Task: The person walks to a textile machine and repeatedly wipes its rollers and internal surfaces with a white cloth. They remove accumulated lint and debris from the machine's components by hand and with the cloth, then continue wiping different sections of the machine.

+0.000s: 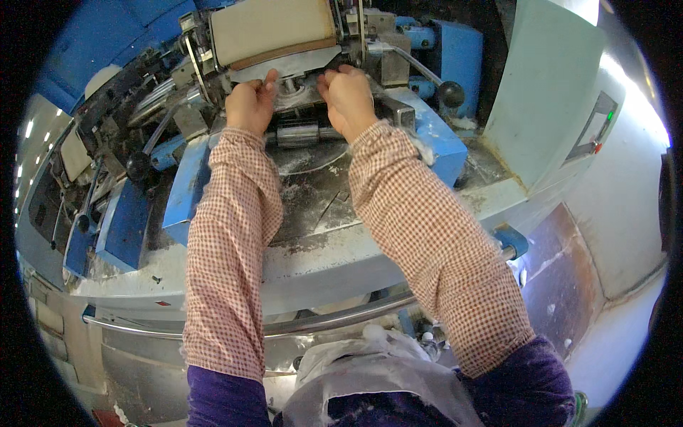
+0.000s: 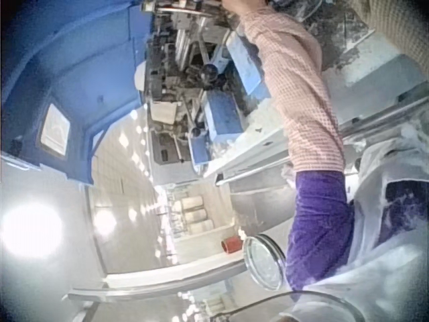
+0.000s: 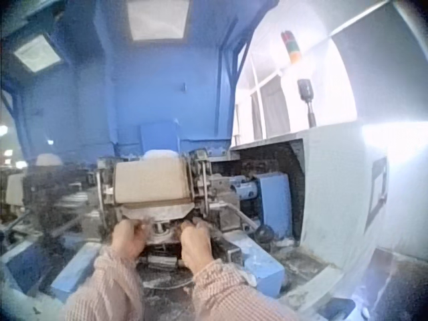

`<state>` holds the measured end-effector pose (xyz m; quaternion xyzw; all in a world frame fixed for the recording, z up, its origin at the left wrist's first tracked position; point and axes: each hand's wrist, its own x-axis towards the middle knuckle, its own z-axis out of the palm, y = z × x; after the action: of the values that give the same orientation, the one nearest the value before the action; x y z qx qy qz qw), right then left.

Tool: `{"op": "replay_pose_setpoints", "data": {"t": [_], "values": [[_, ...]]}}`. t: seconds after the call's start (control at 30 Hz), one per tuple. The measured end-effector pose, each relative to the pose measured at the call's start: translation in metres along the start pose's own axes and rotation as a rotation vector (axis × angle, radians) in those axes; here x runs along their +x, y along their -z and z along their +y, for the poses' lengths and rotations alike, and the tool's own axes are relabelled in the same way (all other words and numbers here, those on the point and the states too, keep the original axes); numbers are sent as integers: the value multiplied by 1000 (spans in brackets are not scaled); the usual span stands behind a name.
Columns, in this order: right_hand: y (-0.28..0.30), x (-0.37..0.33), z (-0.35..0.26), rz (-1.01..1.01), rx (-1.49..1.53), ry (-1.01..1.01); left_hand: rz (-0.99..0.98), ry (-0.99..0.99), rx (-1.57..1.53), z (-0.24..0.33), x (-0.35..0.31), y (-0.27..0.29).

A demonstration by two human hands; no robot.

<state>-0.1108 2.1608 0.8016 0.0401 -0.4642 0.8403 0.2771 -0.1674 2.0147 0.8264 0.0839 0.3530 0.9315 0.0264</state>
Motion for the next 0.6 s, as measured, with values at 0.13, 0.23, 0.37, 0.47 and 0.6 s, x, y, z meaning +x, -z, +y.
{"op": "replay_pose_setpoints", "data": {"t": [0.13, 0.23, 0.37, 0.47, 0.6], "values": [[-4, -38, -19, -7, -167, 72, -38, -93, 126, -2, -44, -1], [7, -52, -23, -139, -431, 108, -134, -215, 277, -4, -88, 3], [32, -65, -26, -403, -1111, 304, -498, -135, 955, 17, -163, 37], [36, -70, -23, -563, -1366, 283, -814, -357, 1482, 36, -208, 66], [20, -68, -9, -599, -1430, 315, -715, -490, 1586, 53, -234, 87]]}}
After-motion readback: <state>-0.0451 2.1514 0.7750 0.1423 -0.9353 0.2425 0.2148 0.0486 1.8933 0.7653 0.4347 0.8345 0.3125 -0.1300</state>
